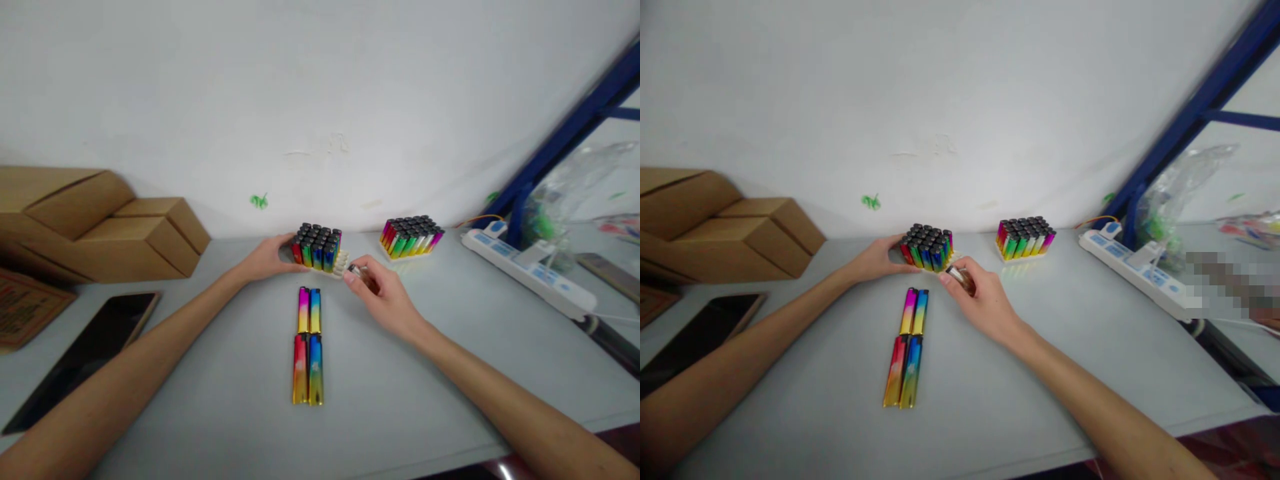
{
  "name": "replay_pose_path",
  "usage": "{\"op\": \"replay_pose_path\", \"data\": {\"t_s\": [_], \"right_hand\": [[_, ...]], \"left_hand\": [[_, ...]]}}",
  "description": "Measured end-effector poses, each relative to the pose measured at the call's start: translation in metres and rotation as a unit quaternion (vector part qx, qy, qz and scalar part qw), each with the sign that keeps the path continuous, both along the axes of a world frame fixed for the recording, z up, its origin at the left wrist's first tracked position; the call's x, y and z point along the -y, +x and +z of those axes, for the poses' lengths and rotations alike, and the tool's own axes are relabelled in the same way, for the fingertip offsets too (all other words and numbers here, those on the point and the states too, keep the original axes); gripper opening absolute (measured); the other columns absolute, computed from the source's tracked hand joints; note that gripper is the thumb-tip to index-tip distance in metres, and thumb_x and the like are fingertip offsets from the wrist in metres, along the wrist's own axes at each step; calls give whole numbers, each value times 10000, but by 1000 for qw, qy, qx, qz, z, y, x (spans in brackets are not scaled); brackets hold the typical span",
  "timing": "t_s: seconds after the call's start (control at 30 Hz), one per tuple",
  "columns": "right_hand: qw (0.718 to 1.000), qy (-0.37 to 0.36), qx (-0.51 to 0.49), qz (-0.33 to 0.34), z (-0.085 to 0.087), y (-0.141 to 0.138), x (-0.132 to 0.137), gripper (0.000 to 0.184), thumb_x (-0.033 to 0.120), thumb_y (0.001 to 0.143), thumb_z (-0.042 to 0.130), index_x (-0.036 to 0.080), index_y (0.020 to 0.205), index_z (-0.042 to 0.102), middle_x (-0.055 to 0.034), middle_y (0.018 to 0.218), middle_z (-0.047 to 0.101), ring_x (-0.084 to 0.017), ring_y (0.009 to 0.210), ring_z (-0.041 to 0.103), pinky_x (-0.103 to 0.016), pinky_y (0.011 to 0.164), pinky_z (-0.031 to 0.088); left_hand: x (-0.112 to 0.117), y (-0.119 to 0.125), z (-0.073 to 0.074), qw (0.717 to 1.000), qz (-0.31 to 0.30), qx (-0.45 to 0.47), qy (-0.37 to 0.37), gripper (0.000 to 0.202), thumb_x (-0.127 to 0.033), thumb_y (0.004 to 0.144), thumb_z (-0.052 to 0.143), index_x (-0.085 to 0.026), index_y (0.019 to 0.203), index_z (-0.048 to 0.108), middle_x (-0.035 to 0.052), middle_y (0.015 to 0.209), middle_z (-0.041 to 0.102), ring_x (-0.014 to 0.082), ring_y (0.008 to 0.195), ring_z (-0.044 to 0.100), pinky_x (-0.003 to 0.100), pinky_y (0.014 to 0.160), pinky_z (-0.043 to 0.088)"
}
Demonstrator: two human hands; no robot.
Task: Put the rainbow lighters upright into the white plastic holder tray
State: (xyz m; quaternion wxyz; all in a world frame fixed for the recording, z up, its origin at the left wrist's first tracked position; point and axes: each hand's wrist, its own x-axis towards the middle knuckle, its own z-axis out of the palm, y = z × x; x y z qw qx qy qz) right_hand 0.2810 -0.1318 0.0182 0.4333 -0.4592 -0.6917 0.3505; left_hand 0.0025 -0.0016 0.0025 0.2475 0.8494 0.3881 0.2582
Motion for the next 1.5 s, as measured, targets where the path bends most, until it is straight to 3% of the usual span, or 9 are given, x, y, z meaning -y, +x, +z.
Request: {"op": "replay_pose_path", "data": {"t_s": [0.07,0.17,0.37,0.7,1.0,1.13,1.23,1.33,1.5], "right_hand": [[1000,9,18,-16,4,-3,4,456,544,997,597,214,714,463,77,615,314,-96,564,301,-262,519,230],[998,24,40,-30,8,-5,7,475,498,992,566,226,659,364,75,602,290,-93,566,272,-267,526,221],[998,17,53,-43,9,-4,5,344,392,935,529,235,676,366,71,598,305,-99,559,303,-268,536,236],[998,9,54,-40,7,-4,2,486,534,966,555,231,649,347,60,602,288,-103,579,273,-279,537,212],[996,16,85,-33,7,-3,1,352,388,936,530,229,663,376,60,594,328,-106,566,320,-277,553,236],[996,24,74,-49,7,-3,2,446,492,992,547,231,675,374,64,598,326,-106,567,314,-282,553,239],[997,24,52,-42,8,2,-2,460,586,1040,500,225,758,460,48,652,414,-121,606,403,-274,572,314],[999,31,17,-10,7,10,-14,452,591,1081,390,217,935,597,-26,846,565,-163,755,551,-282,652,473],[999,31,-6,-24,9,23,-42,436,583,1017,520,204,1133,703,-107,1078,603,-220,931,638,-342,726,617]], "left_hand": [[1,1,0,1000,3,-1,3,860,-649,743,844,-113,1382,636,127,1371,718,335,1208,675,463,1113,505],[0,1,0,1000,8,-6,4,875,-661,734,841,-104,1378,636,141,1378,714,350,1223,672,472,1114,506],[-2,0,-1,1000,16,-16,10,869,-688,715,841,-115,1340,651,138,1374,717,352,1220,672,461,1108,511],[-1,0,-2,1000,8,-6,12,788,-614,753,850,-126,1340,656,116,1343,730,347,1188,684,459,1091,521],[1,0,1,1000,15,-20,5,811,-650,761,827,-116,1345,646,107,1351,728,332,1200,673,447,1117,500],[1,1,1,1000,17,-15,-1,796,-641,746,831,-137,1335,651,108,1355,728,333,1206,671,464,1121,500],[0,1,0,1000,21,-9,-7,796,-624,725,844,-147,1334,657,112,1343,732,349,1201,676,472,1106,513],[-2,0,-2,1000,25,-8,-9,787,-608,713,855,-153,1327,667,117,1339,732,361,1197,675,467,1110,513],[-6,-4,-2,999,4,6,-33,808,-615,719,860,-161,1356,658,104,1363,724,353,1218,664,486,1131,498]]}}
